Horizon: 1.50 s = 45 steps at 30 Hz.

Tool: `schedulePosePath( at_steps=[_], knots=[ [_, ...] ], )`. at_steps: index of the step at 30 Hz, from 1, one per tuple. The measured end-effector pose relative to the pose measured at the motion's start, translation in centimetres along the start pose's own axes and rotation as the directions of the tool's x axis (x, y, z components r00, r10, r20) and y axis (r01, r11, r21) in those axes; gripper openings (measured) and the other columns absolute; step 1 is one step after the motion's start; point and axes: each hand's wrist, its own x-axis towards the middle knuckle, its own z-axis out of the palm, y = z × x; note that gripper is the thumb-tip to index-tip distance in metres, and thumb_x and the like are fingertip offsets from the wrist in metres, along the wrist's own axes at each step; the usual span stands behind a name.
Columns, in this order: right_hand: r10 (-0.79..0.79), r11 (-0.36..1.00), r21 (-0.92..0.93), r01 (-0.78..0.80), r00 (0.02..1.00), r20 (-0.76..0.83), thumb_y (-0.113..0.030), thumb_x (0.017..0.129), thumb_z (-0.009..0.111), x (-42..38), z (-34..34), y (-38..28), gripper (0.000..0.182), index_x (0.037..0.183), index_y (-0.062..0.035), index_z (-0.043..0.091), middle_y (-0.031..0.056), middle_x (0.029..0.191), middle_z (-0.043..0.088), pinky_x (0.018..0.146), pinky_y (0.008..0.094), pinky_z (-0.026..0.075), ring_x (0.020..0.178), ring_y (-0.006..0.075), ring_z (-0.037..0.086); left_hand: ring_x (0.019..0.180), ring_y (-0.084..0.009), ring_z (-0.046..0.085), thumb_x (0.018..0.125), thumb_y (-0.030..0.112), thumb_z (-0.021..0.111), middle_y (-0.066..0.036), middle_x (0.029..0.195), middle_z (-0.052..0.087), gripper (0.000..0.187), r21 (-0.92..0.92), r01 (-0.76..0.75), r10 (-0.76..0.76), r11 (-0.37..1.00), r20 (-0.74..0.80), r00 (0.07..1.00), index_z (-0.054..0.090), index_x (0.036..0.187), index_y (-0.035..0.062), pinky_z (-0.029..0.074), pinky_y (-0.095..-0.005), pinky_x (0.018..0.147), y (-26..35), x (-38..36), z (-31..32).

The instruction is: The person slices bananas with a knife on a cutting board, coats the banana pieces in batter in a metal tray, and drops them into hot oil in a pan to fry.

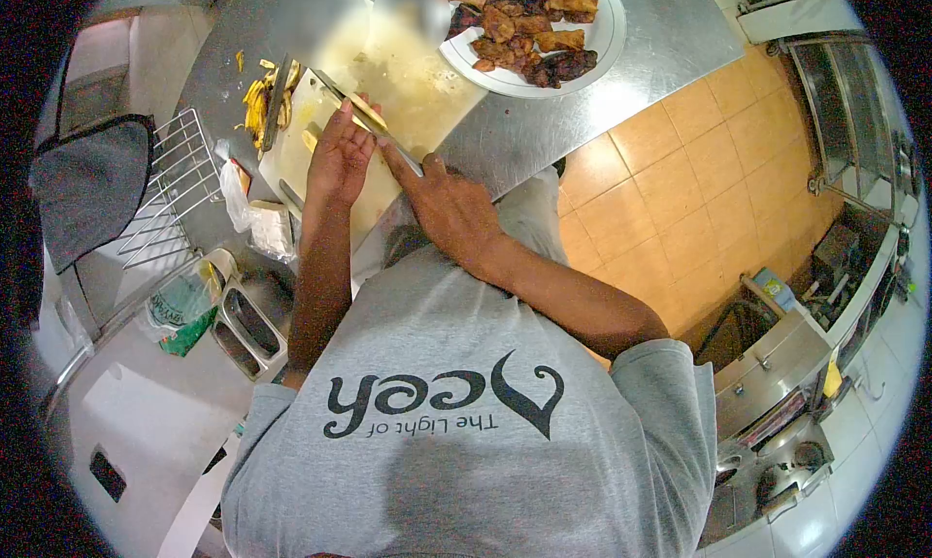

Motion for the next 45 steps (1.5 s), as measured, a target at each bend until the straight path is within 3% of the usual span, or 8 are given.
schedulePosePath(
  at_steps=[5, 17, 23, 26, 29, 32, 41, 45],
  knots=[
    [-0.006, 1.000, 0.001, 0.006, 1.000, 0.013, -0.008, 0.080, 0.057, -0.2, 0.0, 0.2, 0.075, 0.145, -0.0260, 0.025, 0.0160, 0.088, 0.056, 0.048, 0.0431, 0.051, 0.060, 0.0346, 0.061, 0.109, -0.0232, 0.057, 0.093, 0.018, 0.057, -0.010, 0.119, 0.057, 0.030, -0.110, 0.027, -0.026, 0.994, 0.010, 1.000, 0.051, 0.118, 0.0016, 0.047, -0.0334, 0.093, 0.7, -0.3, 0.7],
    [-0.085, 0.991, 0.103, 0.087, 0.996, -0.027, -0.009, 0.085, 0.054, 0.1, -1.1, 0.7, 0.066, 0.144, -0.0233, 0.027, 0.0203, 0.087, 0.058, 0.054, 0.0457, 0.051, 0.064, 0.0387, 0.061, 0.096, -0.0244, 0.064, 0.091, 0.030, 0.058, -0.012, 0.106, 0.062, 0.035, -0.015, -0.108, 0.107, 0.994, -0.073, 0.992, 0.054, 0.108, 0.0004, 0.052, -0.0340, 0.083, 0.9, -0.5, 1.5],
    [-0.213, 0.892, 0.352, 0.283, 0.951, -0.226, -0.004, 0.088, 0.050, 0.0, 0.2, 1.4, 0.059, 0.142, -0.0131, 0.031, 0.0227, 0.084, 0.059, 0.062, 0.0443, 0.050, 0.073, 0.0378, 0.062, 0.079, -0.0212, 0.066, 0.090, 0.027, 0.061, -0.009, 0.091, 0.064, 0.024, -0.036, -0.180, 0.177, 0.983, -0.076, 0.981, 0.055, 0.096, 0.0048, 0.054, -0.0312, 0.069, 0.3, -0.5, 0.9],
    [-0.219, 0.866, 0.392, 0.311, 0.940, -0.262, -0.003, 0.087, 0.050, 0.1, 0.4, 1.6, 0.058, 0.142, -0.0100, 0.032, 0.0223, 0.084, 0.059, 0.063, 0.0437, 0.049, 0.073, 0.0372, 0.061, 0.088, -0.0223, 0.065, 0.089, 0.029, 0.061, -0.009, 0.095, 0.062, 0.028, -0.031, -0.124, 0.121, 0.992, -0.078, 0.990, 0.055, 0.102, 0.0051, 0.055, -0.0307, 0.070, -0.3, 0.3, 0.2],
    [-0.200, 0.952, 0.191, 0.240, 0.958, -0.206, -0.003, 0.086, 0.051, -0.8, -0.2, 1.2, 0.059, 0.142, -0.0122, 0.033, 0.0208, 0.080, 0.059, 0.060, 0.0439, 0.050, 0.067, 0.0372, 0.060, 0.082, -0.0204, 0.065, 0.086, 0.031, 0.065, -0.006, 0.091, 0.061, 0.031, 0.062, -0.084, 0.088, 0.995, -0.073, 0.993, 0.054, 0.102, 0.0065, 0.054, -0.0297, 0.069, 0.0, -0.2, 0.8],
    [-0.179, 0.982, 0.037, 0.188, 0.968, -0.174, -0.005, 0.086, 0.053, -1.4, -1.2, 0.7, 0.059, 0.141, -0.0144, 0.035, 0.0188, 0.075, 0.056, 0.054, 0.0438, 0.050, 0.060, 0.0359, 0.059, 0.072, -0.0144, 0.059, 0.083, 0.031, 0.069, -0.003, 0.083, 0.057, 0.029, 0.041, -0.050, 0.055, 0.998, -0.129, 0.990, 0.046, 0.085, 0.0129, 0.049, -0.0256, 0.065, -0.4, -0.2, 0.8],
    [-0.194, 0.977, -0.139, 0.162, 0.945, -0.264, -0.008, 0.084, 0.055, -2.0, -1.0, 0.3, 0.057, 0.138, -0.0181, 0.041, 0.0159, 0.074, 0.052, 0.049, 0.0420, 0.049, 0.052, 0.0322, 0.056, 0.083, -0.0163, 0.058, 0.086, 0.027, 0.066, -0.003, 0.094, 0.059, 0.028, -0.141, -0.044, 0.028, 0.989, -0.115, 0.993, 0.053, 0.104, 0.0092, 0.049, -0.0278, 0.073, -1.1, -0.5, -0.8],
    [-0.225, 0.964, -0.201, 0.172, 0.935, -0.275, -0.009, 0.077, 0.060, -1.6, -1.1, 1.0, 0.065, 0.137, -0.0268, 0.043, 0.0123, 0.080, 0.051, 0.050, 0.0386, 0.051, 0.059, 0.0286, 0.059, 0.087, -0.0171, 0.062, 0.087, 0.025, 0.064, -0.003, 0.099, 0.060, 0.029, 0.040, -0.083, 0.088, 0.996, -0.146, 0.985, 0.054, 0.108, 0.0078, 0.049, -0.0277, 0.075, 0.2, -0.9, -2.2]
  ],
)
